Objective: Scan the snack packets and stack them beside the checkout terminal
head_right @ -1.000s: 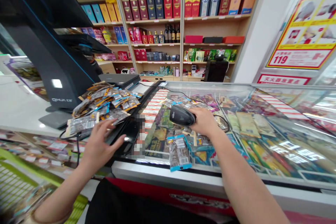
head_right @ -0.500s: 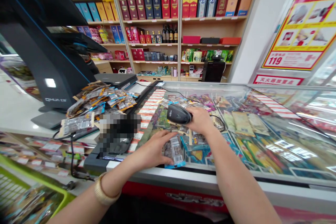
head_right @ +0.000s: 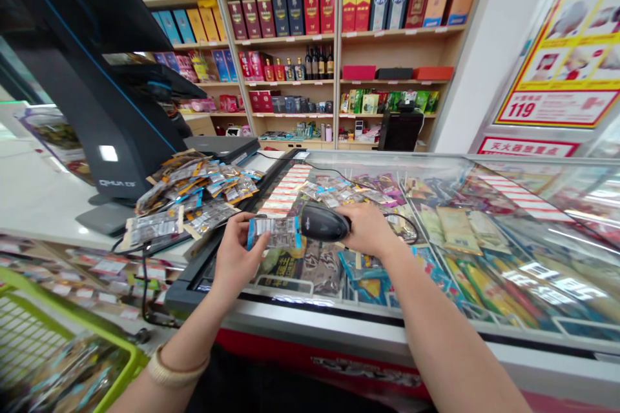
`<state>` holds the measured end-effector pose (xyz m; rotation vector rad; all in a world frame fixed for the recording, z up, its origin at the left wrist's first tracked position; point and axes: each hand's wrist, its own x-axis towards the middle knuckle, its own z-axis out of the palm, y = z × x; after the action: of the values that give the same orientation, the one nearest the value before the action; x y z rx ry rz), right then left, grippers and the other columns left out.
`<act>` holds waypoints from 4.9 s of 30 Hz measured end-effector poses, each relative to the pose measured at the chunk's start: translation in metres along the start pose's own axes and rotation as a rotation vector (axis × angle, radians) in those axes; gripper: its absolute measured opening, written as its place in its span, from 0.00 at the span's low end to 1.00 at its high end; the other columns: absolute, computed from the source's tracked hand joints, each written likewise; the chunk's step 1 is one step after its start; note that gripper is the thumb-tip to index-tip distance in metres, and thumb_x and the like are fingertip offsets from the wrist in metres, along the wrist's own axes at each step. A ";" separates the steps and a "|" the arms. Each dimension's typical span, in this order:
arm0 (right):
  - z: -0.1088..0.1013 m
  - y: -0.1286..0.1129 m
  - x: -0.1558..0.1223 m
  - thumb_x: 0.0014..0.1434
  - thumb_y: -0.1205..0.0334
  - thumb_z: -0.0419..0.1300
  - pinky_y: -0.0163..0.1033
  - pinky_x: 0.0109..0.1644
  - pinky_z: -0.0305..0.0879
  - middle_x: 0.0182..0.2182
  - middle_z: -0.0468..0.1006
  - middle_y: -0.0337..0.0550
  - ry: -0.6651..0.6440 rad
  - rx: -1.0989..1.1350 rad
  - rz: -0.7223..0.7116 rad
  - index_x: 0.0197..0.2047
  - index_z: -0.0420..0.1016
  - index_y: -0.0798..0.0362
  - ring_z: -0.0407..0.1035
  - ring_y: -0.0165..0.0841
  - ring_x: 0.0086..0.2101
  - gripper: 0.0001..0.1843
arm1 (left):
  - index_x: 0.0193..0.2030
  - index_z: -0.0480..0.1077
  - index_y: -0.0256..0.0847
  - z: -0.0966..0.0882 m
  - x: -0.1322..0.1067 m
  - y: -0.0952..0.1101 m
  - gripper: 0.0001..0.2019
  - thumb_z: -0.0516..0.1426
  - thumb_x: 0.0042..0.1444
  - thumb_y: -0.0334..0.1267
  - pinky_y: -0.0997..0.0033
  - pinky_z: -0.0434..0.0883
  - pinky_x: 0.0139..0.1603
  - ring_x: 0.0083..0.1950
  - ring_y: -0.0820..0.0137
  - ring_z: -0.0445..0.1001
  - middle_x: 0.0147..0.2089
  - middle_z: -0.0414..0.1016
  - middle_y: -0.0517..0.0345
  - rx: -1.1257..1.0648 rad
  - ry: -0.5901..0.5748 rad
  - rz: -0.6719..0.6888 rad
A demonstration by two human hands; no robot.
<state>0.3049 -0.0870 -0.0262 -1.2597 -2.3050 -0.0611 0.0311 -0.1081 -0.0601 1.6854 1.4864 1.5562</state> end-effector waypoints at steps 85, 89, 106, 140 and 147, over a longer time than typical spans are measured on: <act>-0.002 0.017 0.001 0.47 0.63 0.61 0.42 0.46 0.68 0.42 0.82 0.47 0.148 -0.118 0.142 0.40 0.78 0.49 0.76 0.41 0.42 0.15 | 0.55 0.68 0.43 -0.002 0.095 0.039 0.28 0.65 0.44 0.36 0.55 0.65 0.57 0.55 0.54 0.71 0.52 0.72 0.47 0.799 -0.559 0.688; -0.002 0.017 0.001 0.48 0.62 0.61 0.41 0.46 0.68 0.42 0.82 0.47 0.133 -0.102 0.127 0.42 0.78 0.49 0.75 0.42 0.43 0.15 | 0.55 0.68 0.42 -0.003 0.092 0.044 0.29 0.65 0.43 0.36 0.54 0.65 0.58 0.55 0.54 0.70 0.53 0.72 0.47 0.767 -0.559 0.689; 0.002 0.024 -0.002 0.46 0.62 0.61 0.40 0.44 0.70 0.40 0.83 0.44 0.239 -0.110 0.112 0.42 0.79 0.48 0.76 0.41 0.41 0.18 | 0.45 0.78 0.40 -0.133 0.123 -0.025 0.27 0.54 0.48 0.57 0.52 0.69 0.53 0.54 0.46 0.73 0.50 0.77 0.42 1.231 -0.260 0.170; 0.003 0.036 -0.002 0.45 0.61 0.60 0.41 0.42 0.69 0.36 0.82 0.48 0.425 -0.129 0.123 0.41 0.78 0.51 0.75 0.43 0.38 0.17 | 0.58 0.69 0.44 0.128 0.091 0.027 0.37 0.68 0.41 0.55 0.46 0.57 0.66 0.67 0.46 0.57 0.66 0.63 0.46 0.655 -0.990 0.753; 0.002 0.036 -0.003 0.47 0.60 0.59 0.41 0.41 0.68 0.35 0.82 0.47 0.436 -0.129 0.109 0.41 0.78 0.51 0.75 0.42 0.38 0.16 | 0.49 0.71 0.37 0.091 0.063 0.026 0.29 0.70 0.39 0.45 0.54 0.66 0.59 0.56 0.52 0.69 0.53 0.71 0.42 0.554 -0.819 0.623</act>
<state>0.3335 -0.0683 -0.0366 -1.2845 -1.8797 -0.4107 0.1112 -0.0308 -0.0367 2.8228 1.0148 0.4619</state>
